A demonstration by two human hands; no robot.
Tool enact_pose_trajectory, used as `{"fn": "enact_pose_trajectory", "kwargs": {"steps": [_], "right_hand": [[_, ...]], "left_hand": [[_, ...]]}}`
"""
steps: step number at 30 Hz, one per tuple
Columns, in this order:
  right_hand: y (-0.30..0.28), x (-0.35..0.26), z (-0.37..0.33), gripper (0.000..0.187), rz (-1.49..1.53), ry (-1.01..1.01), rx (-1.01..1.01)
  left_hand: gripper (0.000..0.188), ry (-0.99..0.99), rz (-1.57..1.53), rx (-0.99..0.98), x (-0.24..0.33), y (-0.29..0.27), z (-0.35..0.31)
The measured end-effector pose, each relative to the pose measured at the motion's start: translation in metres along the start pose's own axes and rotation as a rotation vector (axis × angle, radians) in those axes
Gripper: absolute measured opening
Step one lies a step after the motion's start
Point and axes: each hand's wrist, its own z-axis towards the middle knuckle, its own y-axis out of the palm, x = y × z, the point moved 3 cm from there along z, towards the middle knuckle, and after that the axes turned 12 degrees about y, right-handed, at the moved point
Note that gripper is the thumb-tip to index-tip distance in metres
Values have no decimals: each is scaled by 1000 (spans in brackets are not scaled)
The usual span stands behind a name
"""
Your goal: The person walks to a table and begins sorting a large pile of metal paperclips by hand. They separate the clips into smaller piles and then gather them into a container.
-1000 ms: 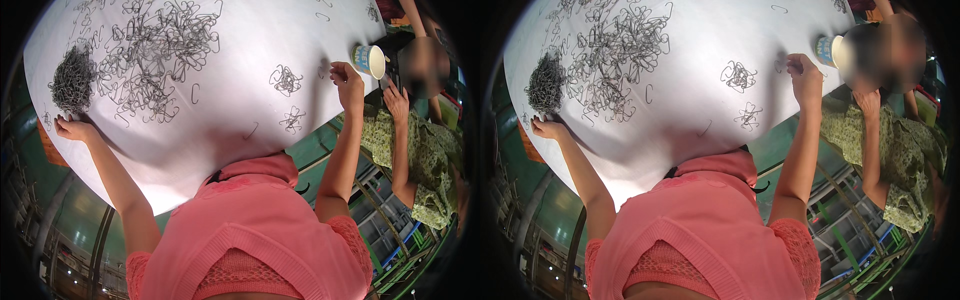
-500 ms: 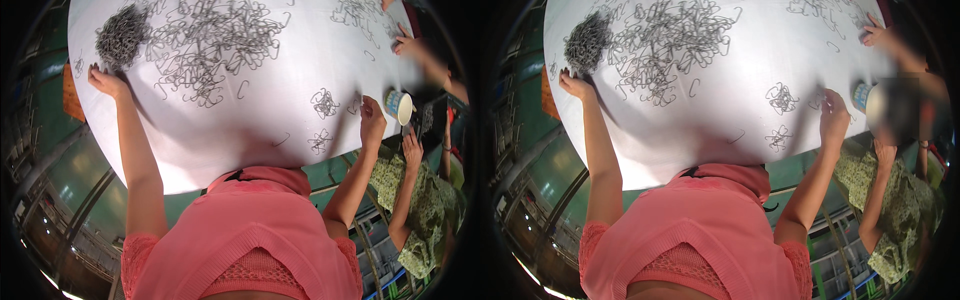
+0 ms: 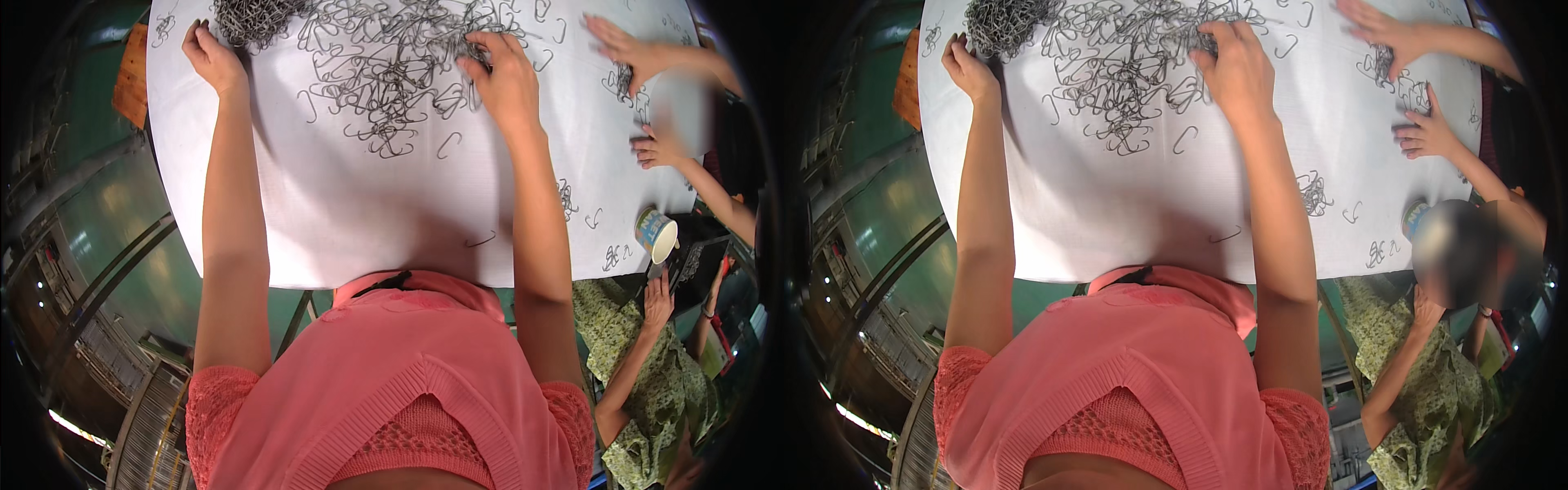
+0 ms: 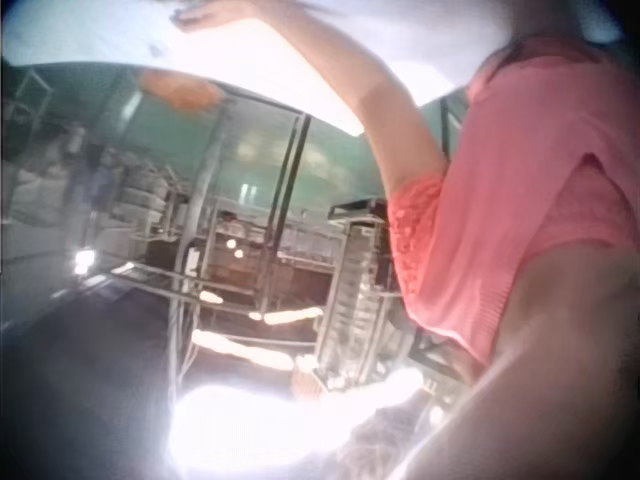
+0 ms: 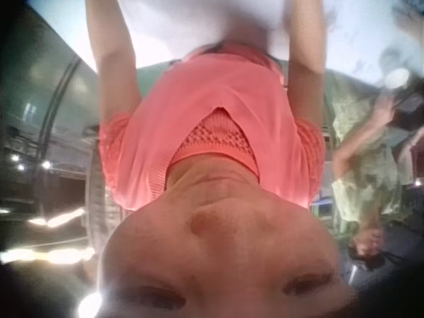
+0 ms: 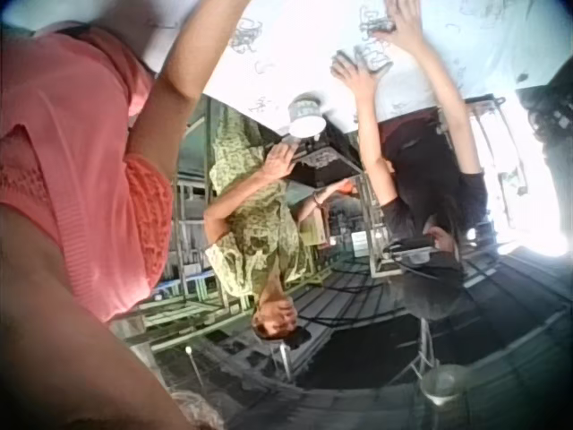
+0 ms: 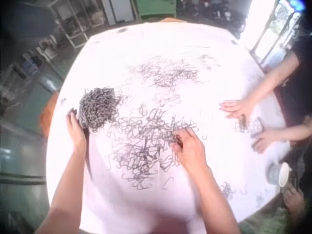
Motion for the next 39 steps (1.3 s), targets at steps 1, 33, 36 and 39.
{"fn": "enact_pose_trajectory", "kwargs": {"steps": [1, 33, 36, 39], "right_hand": [[4, 0, 11, 35, 48, -15, -21], [2, 3, 188, 41, -143, -188, 137], [4, 9, 202, 62, -441, -81, -113], [-3, -13, 145, 62, -467, -108, -441]], "left_hand": [[31, 5, -3, -8, 1, 1, 1], [35, -78, -29, -45, 15, 6, 0], [36, -90, -46, -42, 18, 8, 2], [37, -104, -7, -28, 14, -2, -2]]}}
